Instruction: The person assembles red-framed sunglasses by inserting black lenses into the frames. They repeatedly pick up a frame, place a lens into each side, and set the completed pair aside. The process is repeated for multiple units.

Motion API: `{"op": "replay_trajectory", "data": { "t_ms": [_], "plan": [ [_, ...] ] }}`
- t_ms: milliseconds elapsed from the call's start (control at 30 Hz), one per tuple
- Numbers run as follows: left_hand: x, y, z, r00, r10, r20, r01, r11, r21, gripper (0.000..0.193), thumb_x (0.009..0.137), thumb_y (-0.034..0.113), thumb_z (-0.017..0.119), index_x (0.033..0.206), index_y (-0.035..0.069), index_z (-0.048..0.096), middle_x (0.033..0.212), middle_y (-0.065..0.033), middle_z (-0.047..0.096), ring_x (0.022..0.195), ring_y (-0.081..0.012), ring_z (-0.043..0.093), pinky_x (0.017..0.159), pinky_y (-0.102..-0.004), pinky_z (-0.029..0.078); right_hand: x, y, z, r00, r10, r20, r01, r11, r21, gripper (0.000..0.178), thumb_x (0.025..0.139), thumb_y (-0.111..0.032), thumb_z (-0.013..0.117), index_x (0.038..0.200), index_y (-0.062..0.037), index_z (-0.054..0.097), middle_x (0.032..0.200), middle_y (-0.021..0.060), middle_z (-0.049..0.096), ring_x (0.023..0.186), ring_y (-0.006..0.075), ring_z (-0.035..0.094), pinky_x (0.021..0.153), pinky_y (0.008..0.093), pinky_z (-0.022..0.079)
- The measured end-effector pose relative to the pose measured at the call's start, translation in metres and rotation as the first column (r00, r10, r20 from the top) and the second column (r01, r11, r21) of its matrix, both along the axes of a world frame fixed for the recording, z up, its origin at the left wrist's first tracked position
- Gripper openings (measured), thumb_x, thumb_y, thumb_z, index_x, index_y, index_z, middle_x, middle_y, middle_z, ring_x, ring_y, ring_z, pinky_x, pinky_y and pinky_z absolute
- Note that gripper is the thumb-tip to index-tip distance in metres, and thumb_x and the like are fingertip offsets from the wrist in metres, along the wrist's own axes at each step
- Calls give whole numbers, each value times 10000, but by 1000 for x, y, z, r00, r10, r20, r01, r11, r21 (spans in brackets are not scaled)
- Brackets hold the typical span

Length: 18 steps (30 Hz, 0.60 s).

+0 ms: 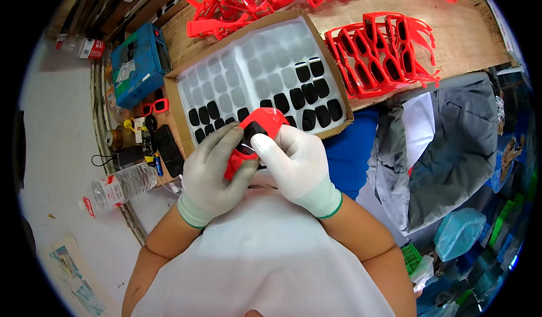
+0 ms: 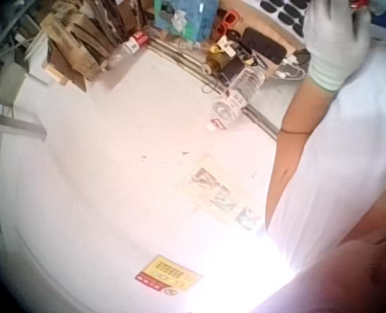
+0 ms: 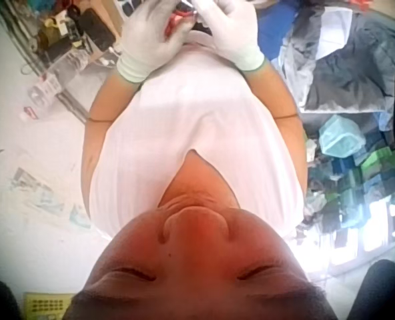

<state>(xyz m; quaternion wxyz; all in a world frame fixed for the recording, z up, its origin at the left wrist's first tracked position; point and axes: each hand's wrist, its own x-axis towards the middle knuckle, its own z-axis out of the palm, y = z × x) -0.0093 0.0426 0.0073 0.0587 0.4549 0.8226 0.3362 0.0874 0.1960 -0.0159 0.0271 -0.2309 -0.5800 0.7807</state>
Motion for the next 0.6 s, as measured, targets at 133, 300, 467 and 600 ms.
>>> {"op": "replay_trajectory", "data": {
  "t_ms": [133,300,467,600],
  "plan": [
    [0,1,-7,999,41,-22,-41,999,30,449,856,113,700,1259,-53,593,1121,-285,654,916,-373,704,794,-406,576,3,9,-1,958,194,-209,-131,951,280,242,918,-154,640,1048,45,686,811,80,671,762,168,634,728,296,507],
    [-11,-9,-15,980,200,20,-201,974,103,347,913,46,593,1242,-64,585,938,-245,687,765,-366,693,693,-405,558,-3,-2,13,805,417,-422,-157,835,527,555,845,-137,685,1342,57,531,1284,258,563,1132,408,584,989,425,477],
    [-36,-33,-26,807,462,368,-543,826,154,180,1003,136,521,1040,-17,608,714,-115,663,592,-220,663,543,-334,523,7,12,18,766,573,-290,-355,754,552,438,883,-158,672,1256,59,598,1162,212,656,1077,351,638,938,415,508],
    [-22,-22,9,503,357,788,-594,805,15,290,1070,244,458,1064,-3,611,845,-73,679,685,-123,650,608,-279,548,11,3,-1,954,220,-201,-148,936,321,314,925,-113,597,1170,79,644,1050,181,708,984,266,698,902,355,528]
  ]
}}
